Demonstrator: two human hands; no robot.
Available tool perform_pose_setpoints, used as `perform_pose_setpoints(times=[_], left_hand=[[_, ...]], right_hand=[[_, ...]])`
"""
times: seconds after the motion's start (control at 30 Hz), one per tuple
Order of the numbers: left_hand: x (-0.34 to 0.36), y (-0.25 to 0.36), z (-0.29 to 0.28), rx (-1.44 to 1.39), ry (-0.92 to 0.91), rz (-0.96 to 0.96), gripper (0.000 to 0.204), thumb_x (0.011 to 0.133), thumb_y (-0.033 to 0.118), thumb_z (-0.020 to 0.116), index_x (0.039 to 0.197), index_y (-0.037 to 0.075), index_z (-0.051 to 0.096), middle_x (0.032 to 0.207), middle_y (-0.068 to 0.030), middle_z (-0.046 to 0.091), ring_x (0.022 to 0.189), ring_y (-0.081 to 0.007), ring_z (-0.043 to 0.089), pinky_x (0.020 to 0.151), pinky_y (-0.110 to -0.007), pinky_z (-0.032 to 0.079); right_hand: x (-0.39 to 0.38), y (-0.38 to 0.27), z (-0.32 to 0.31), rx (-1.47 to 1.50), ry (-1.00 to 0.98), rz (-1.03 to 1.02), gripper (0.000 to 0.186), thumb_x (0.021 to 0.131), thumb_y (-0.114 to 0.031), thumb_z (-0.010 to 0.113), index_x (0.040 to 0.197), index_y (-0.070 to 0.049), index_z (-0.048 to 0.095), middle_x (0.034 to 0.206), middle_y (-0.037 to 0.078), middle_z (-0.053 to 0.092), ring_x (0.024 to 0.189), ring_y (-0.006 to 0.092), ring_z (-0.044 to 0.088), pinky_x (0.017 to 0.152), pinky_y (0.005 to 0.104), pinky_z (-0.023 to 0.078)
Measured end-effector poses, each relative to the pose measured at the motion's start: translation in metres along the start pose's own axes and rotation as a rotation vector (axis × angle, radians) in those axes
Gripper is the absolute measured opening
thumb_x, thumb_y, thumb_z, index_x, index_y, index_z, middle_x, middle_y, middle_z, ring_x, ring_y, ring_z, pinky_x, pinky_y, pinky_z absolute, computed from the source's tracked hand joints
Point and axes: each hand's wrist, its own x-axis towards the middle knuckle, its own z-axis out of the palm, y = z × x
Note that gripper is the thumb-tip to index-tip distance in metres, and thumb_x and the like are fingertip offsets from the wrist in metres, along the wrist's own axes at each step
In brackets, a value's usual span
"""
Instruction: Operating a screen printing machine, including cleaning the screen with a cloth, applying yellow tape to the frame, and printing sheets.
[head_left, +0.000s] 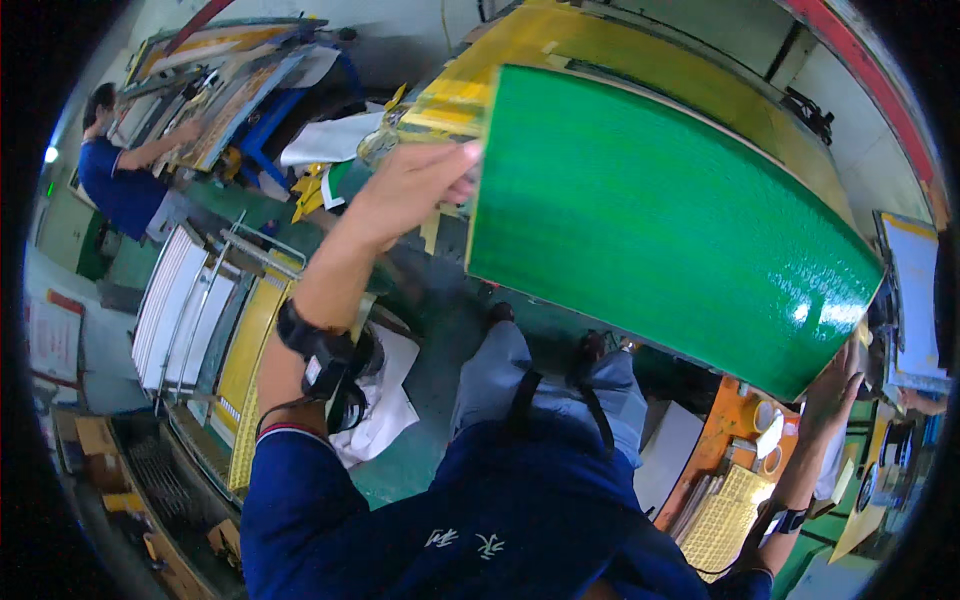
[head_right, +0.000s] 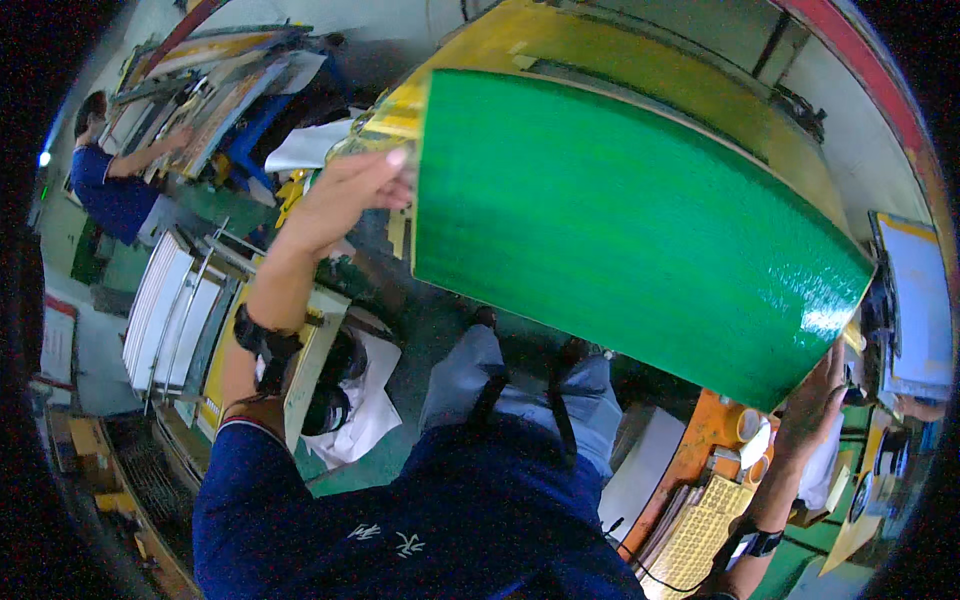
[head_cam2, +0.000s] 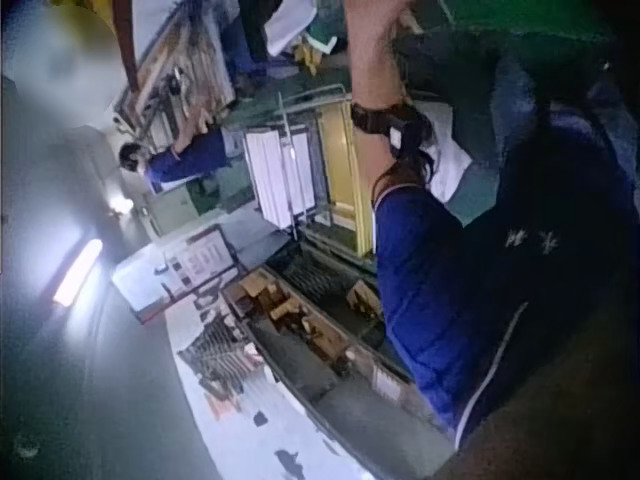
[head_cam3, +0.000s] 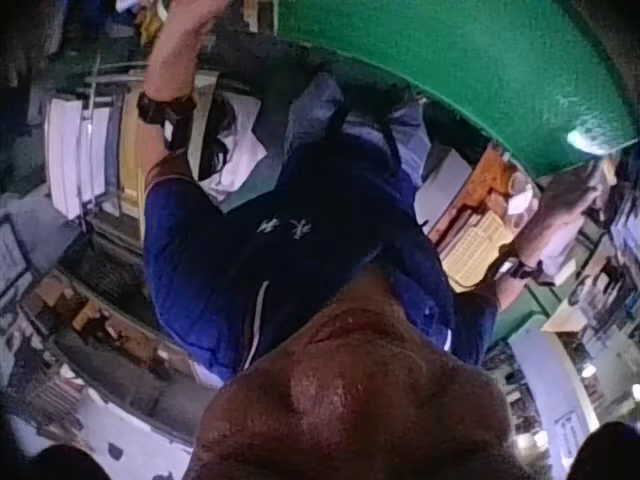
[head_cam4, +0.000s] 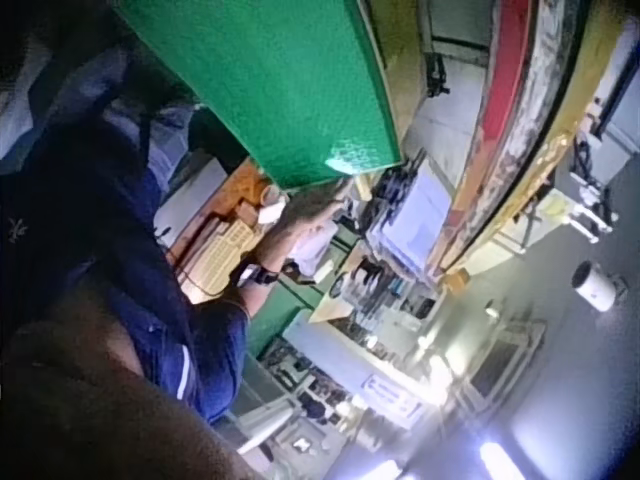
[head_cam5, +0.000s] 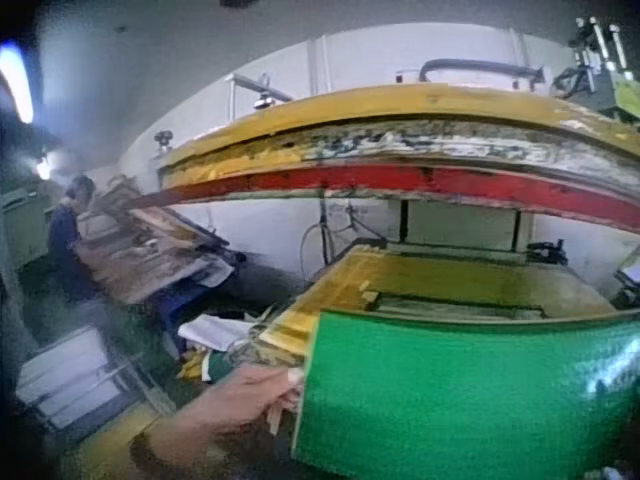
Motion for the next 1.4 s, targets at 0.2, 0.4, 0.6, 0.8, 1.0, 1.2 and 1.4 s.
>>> perform_pose_setpoints(times=[0.2, 0.4, 0.6, 0.8, 1.0, 1.2, 1.4], left_hand=[[-0.039, 0.020, -0.012, -0.088, 0.239, 0.169, 0.042, 0.100, 0.024, 0.053, 0.131, -0.004, 0.052, 0.114, -0.0137, 0.064, 0.102, -0.0227, 0.064, 0.094, -0.035, 0.051], [-0.021, 0.000, -0.014, -0.592, 0.333, 0.386, 0.045, 0.102, 0.030, 0.042, 0.128, -0.006, 0.050, 0.125, -0.0158, 0.059, 0.117, -0.0277, 0.057, 0.105, -0.042, 0.042], [0.040, -0.013, 0.002, -0.896, 0.164, 0.403, 0.048, 0.100, 0.027, 0.042, 0.131, -0.010, 0.047, 0.138, -0.0219, 0.050, 0.130, -0.0311, 0.046, 0.113, -0.044, 0.033], [0.117, -0.005, 0.010, -0.774, 0.039, 0.344, 0.047, 0.093, 0.015, 0.047, 0.135, -0.006, 0.045, 0.137, -0.0181, 0.052, 0.128, -0.0281, 0.049, 0.110, -0.040, 0.036], [0.208, -0.020, 0.007, -0.544, -0.022, 0.121, 0.046, 0.088, 0.008, 0.058, 0.131, -0.006, 0.051, 0.129, -0.0144, 0.058, 0.118, -0.0246, 0.056, 0.102, -0.035, 0.043], [0.241, -0.035, 0.022, -0.113, 0.027, 0.060, 0.049, 0.085, 0.011, 0.066, 0.130, -0.002, 0.055, 0.123, -0.0135, 0.062, 0.112, -0.0227, 0.059, 0.097, -0.032, 0.045], [0.259, -0.048, 0.025, 0.311, 0.005, 0.222, 0.054, 0.080, 0.004, 0.066, 0.131, -0.004, 0.052, 0.130, -0.0180, 0.059, 0.124, -0.0252, 0.054, 0.104, -0.034, 0.043]], right_hand=[[-0.006, -0.030, 0.052, -0.872, 0.085, -0.526, 0.054, 0.102, -0.026, 0.041, 0.149, -0.002, 0.032, 0.151, 0.017, 0.036, 0.137, 0.0285, 0.038, 0.114, 0.0447, 0.028], [0.013, -0.034, 0.055, -1.076, 0.183, -0.421, 0.050, 0.103, -0.028, 0.037, 0.140, 0.004, 0.045, 0.141, 0.018, 0.049, 0.132, 0.0237, 0.044, 0.112, 0.0354, 0.030], [0.079, -0.010, 0.030, -0.050, 0.007, -0.140, 0.054, 0.101, -0.032, 0.041, 0.143, 0.002, 0.041, 0.140, 0.017, 0.051, 0.131, 0.0256, 0.045, 0.111, 0.0374, 0.032], [0.181, -0.001, -0.012, -0.156, 0.023, 0.290, 0.049, 0.096, -0.033, 0.055, 0.132, -0.001, 0.053, 0.125, 0.012, 0.062, 0.113, 0.0219, 0.059, 0.099, 0.0342, 0.044], [0.250, 0.053, -0.050, -0.527, 0.182, 0.070, 0.035, 0.086, -0.017, 0.065, 0.118, -0.003, 0.062, 0.105, 0.000, 0.064, 0.093, 0.0135, 0.058, 0.084, 0.0301, 0.045], [0.279, 0.066, -0.042, -0.781, 0.170, 0.052, 0.039, 0.087, -0.021, 0.059, 0.121, 0.000, 0.061, 0.111, 0.007, 0.063, 0.098, 0.0176, 0.058, 0.083, 0.0334, 0.047], [0.277, 0.076, -0.040, -0.864, 0.131, 0.007, 0.040, 0.089, -0.026, 0.060, 0.119, 0.001, 0.061, 0.111, 0.007, 0.063, 0.096, 0.0176, 0.058, 0.084, 0.0337, 0.046]])
